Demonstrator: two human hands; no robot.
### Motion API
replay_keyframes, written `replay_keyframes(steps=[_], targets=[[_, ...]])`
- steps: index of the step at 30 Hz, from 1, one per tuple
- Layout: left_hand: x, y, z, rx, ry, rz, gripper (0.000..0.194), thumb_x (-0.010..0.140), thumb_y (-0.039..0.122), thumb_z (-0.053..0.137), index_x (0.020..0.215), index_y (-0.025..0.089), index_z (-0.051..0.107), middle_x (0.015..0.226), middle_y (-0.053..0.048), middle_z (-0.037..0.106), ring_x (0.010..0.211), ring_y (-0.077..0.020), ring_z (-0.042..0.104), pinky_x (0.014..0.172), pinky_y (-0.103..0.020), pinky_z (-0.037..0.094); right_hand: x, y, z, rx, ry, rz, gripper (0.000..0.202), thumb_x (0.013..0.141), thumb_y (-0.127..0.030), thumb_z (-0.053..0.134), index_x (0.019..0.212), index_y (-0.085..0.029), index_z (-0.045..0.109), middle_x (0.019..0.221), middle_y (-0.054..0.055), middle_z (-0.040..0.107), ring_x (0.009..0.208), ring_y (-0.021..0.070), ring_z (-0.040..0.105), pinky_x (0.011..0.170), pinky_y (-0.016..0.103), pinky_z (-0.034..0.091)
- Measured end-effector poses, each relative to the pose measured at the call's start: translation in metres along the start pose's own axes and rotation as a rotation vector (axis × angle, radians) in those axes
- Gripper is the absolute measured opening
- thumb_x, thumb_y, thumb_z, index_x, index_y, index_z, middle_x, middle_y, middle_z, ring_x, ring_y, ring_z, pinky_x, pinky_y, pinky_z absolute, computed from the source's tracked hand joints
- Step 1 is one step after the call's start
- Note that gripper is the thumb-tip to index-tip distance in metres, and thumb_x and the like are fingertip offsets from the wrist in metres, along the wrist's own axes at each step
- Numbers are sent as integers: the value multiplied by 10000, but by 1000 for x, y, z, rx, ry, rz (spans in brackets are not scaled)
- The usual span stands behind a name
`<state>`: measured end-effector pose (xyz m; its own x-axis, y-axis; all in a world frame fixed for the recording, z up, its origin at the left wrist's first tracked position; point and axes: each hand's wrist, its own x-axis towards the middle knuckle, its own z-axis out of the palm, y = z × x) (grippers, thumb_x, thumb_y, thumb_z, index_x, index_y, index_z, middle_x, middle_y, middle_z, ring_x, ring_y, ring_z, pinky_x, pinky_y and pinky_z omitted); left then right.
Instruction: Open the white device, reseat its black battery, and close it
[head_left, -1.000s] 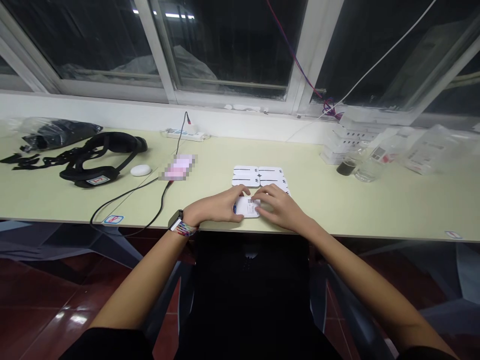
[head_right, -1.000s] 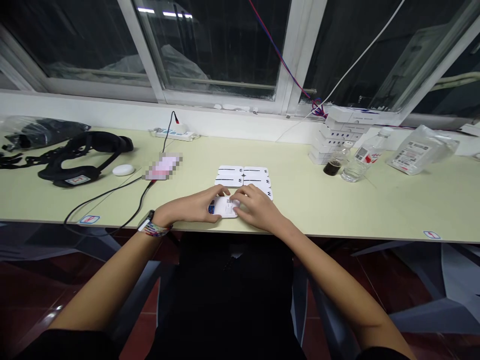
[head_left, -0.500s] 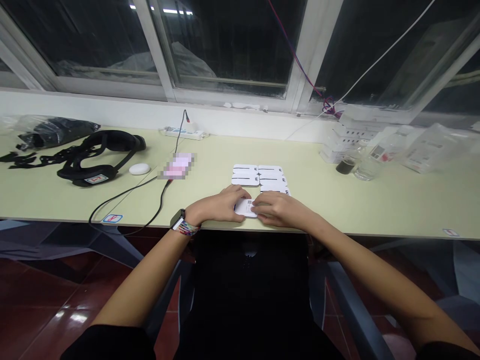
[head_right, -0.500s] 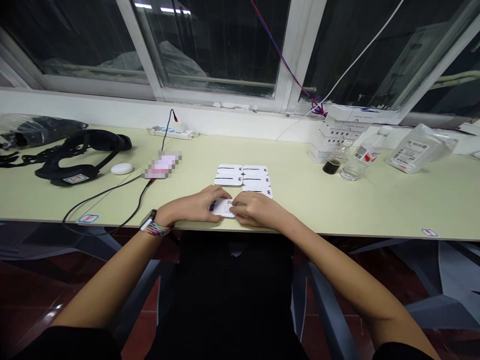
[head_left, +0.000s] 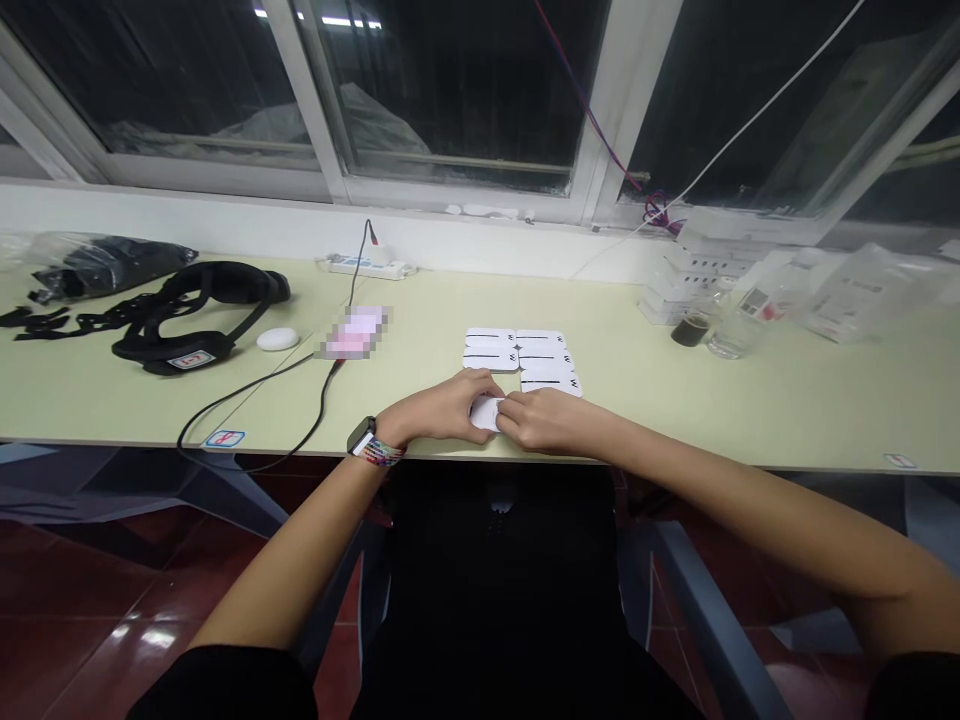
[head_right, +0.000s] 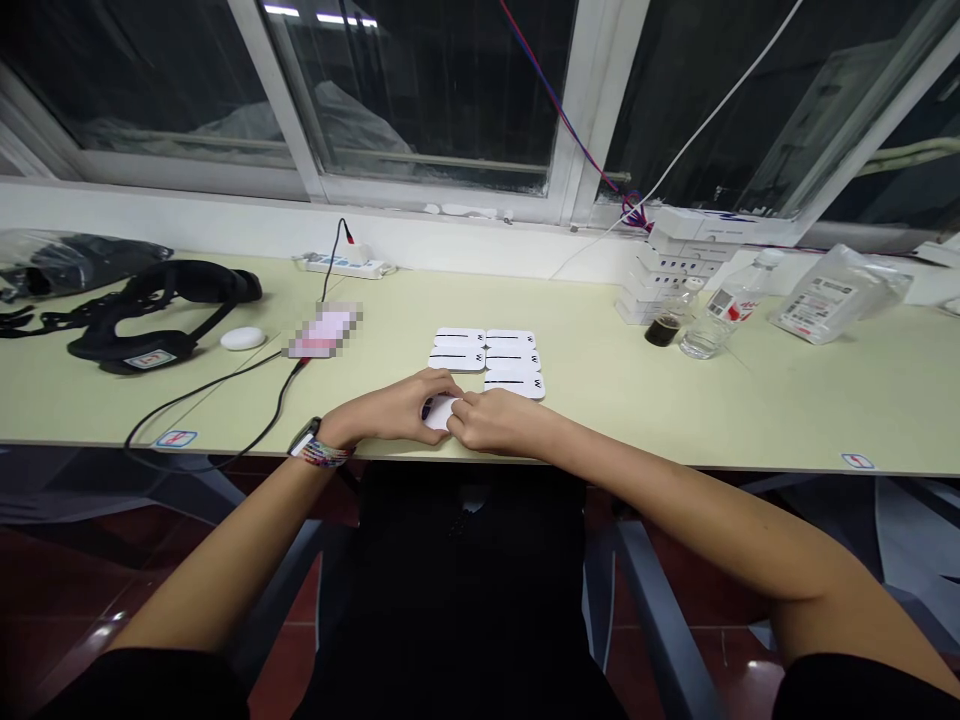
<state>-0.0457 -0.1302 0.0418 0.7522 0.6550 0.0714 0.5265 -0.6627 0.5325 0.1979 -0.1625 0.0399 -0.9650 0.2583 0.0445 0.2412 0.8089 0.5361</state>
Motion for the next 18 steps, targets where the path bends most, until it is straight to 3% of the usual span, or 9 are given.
replay_keyframes(steps=[6, 11, 15, 18], targets=[[1, -2, 2, -6, 16, 27, 448, 769, 332, 791, 1196, 237, 699, 1175, -71, 672, 1188, -341, 633, 1013, -466, 545, 3, -5, -2, 41, -47, 60, 320, 998, 65, 417, 1111, -99, 667, 974, 135, 733, 835, 237, 681, 540, 339, 416], [1, -3, 1, -15, 15, 27, 422, 786, 381, 806, 1168, 241, 694, 1158, -62, 668, 1153, -329, 639, 995, -460, 544, -1, -1, -3, 258, 12, 184, 178, 972, -122, 577, 1131, -137, 657, 1049, 147, 734, 861, 248, 660, 566, 328, 408], [1, -5, 0, -17, 20, 19, 430, 784, 401, 826, 1161, 238, 698, 1166, -64, 669, 1156, -329, 638, 994, -459, 541, -13, 8, 0, 446, 119, 303, 325, 989, -325, 704, 1274, -173, 665, 1142, 128, 743, 911, 243, 679, 665, 328, 485], [1, -6, 0, -18, 20, 24, 446, 796, 406, 828, 1195, 244, 713, 1186, -67, 679, 1184, -338, 639, 1010, -467, 541, -20, 13, 2, 544, 129, 307, 429, 1030, -376, 705, 1407, -185, 629, 1114, 108, 745, 884, 228, 686, 659, 316, 499]])
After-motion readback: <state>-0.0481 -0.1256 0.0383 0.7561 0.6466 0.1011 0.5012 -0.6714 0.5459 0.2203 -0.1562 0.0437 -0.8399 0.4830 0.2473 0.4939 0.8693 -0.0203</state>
